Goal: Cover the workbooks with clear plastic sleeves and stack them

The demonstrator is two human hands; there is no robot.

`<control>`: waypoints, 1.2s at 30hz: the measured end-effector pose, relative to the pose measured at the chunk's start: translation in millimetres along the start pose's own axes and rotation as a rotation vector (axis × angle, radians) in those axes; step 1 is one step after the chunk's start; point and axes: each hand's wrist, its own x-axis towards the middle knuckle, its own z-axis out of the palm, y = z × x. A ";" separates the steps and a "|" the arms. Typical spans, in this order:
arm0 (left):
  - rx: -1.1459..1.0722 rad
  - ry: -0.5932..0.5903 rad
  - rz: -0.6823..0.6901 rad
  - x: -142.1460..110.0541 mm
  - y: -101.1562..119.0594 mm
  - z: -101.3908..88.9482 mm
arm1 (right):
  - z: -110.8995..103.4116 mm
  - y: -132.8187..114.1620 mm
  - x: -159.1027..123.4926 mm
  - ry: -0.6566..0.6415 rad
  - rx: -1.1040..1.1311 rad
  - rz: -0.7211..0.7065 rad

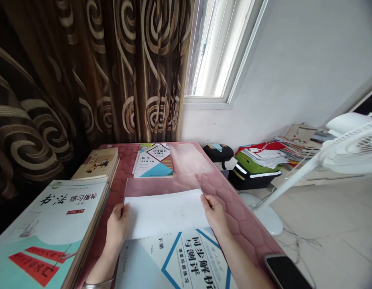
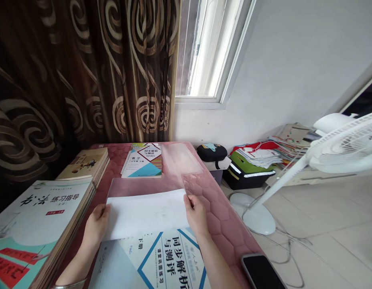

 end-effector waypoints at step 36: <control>-0.055 0.069 -0.014 -11.8 6.7 -1.0 | -0.8 -1.4 1.3 -0.030 0.047 0.038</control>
